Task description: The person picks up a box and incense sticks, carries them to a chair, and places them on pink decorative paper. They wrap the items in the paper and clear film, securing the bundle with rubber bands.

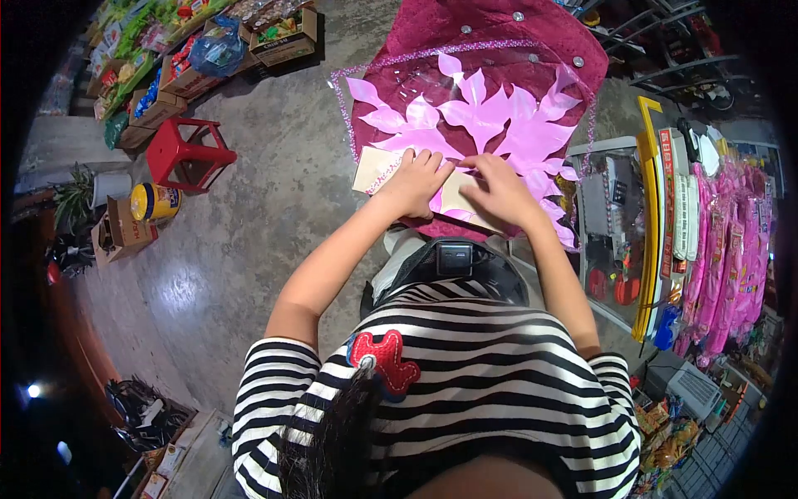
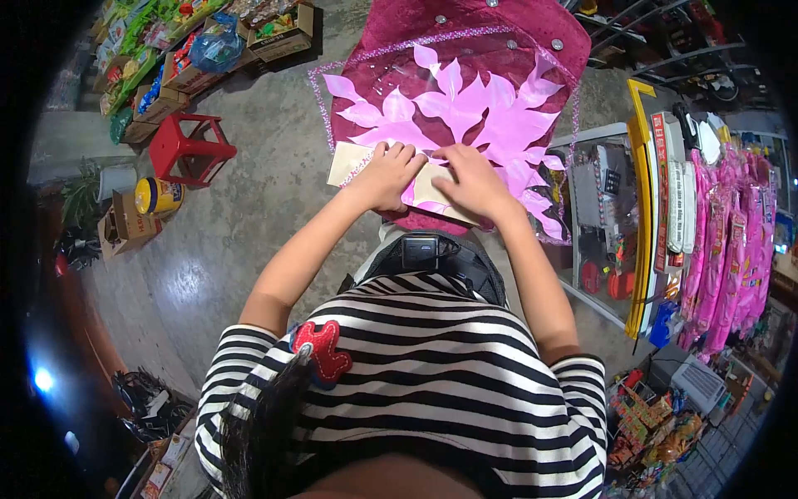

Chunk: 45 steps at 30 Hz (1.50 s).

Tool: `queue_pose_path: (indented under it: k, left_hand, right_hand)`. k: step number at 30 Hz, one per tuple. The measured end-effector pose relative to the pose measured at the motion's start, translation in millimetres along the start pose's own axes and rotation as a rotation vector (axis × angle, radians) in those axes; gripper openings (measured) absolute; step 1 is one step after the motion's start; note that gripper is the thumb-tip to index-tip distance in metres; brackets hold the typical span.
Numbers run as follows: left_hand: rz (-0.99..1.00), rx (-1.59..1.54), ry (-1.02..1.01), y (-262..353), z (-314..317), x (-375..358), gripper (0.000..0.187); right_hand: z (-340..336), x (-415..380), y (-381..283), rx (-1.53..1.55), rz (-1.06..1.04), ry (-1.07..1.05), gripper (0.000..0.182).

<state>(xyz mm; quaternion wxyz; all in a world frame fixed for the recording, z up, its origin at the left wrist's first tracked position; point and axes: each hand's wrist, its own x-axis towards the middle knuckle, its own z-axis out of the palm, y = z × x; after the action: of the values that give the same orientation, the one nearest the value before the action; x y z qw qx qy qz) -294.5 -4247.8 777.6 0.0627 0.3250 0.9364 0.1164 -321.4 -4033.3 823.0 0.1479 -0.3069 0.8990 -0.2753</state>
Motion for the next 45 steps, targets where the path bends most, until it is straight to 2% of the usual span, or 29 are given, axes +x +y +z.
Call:
queue_pose_path:
  k: [2,3,4,6,7,10,12,15,20,23,25,30,33,34,36,37,39,40,41,42,43,44,45]
  left_hand:
    - [0.006,-0.014,-0.025,-3,-3,4,0.097]
    - [0.018,-0.026,-0.051,-5,-4,7,0.098]
    - [0.019,-0.027,-0.054,-7,-4,10,0.098]
    - [0.011,-0.045,-0.141,-11,-6,17,0.101]
    - [0.005,-0.059,-0.178,-13,-6,21,0.1]
    - [-0.008,-0.138,-0.288,-20,-13,31,0.099]
    - [-0.002,-0.149,-0.349,-26,-15,39,0.1]
    - [0.012,-0.201,-0.501,-35,-20,51,0.11]
    - [0.018,-0.206,-0.576,-41,-22,63,0.116]
    - [0.07,-0.24,-0.476,-44,-15,57,0.11]
    - [-0.016,-0.088,-0.212,-32,-22,40,0.106]
    - [0.023,0.057,-0.024,-4,-25,11,0.097]
    - [0.02,0.174,0.129,-3,-9,14,0.09]
    - [0.016,0.175,0.135,-7,-6,17,0.09]
    - [-0.007,-0.044,-0.085,-10,-14,22,0.09]
    - [-0.03,-0.099,-0.164,-11,-17,26,0.092]
    - [-0.035,-0.152,-0.172,-19,-23,34,0.095]
    - [-0.031,-0.205,-0.187,-22,-25,36,0.097]
    - [-0.018,-0.231,-0.07,-20,-29,36,0.096]
    - [-0.015,-0.225,-0.066,-17,-31,35,0.096]
    - [-0.008,-0.147,0.082,-11,-32,31,0.092]
    - [-0.001,-0.069,0.229,-5,-32,28,0.087]
    - [-0.012,-0.115,0.254,-2,-25,26,0.079]
  right_hand:
    - [3,-16,-11,-0.033,-0.085,0.015,0.053]
    - [7,-23,-14,-0.029,-0.05,-0.031,0.068]
    - [14,-29,-16,-0.026,-0.047,-0.031,0.068]
    - [28,-38,-14,-0.198,-0.071,0.005,0.083]
    - [32,-39,-11,-0.15,-0.047,-0.021,0.095]
    - [40,-36,-6,-0.282,-0.056,0.005,0.096]
    - [44,-35,-9,-0.283,-0.048,0.032,0.09]
    - [49,-31,-9,-0.428,-0.033,0.074,0.088]
    - [57,-26,2,-0.423,-0.026,0.164,0.088]
    - [56,-23,6,-0.451,-0.034,0.143,0.087]
    - [51,-20,9,-0.402,-0.06,0.152,0.081]
    - [39,-7,10,-0.23,-0.087,0.214,0.074]
    - [21,1,10,-0.084,0.084,-0.053,0.077]
    - [17,5,13,-0.089,0.08,-0.054,0.077]
    - [9,13,18,-0.025,0.107,-0.29,0.086]
    - [4,17,20,-0.03,0.102,-0.294,0.086]
    - [-10,28,21,0.102,0.158,-0.474,0.097]
    - [-8,32,29,0.099,0.153,-0.474,0.097]
    - [-3,34,41,0.126,0.124,-0.456,0.101]
    - [-5,37,47,0.153,0.096,-0.433,0.106]
    - [-9,40,54,0.264,0.181,-0.496,0.113]
    - [-13,44,56,0.261,0.177,-0.489,0.113]
    - [-17,48,56,0.262,0.201,-0.544,0.114]
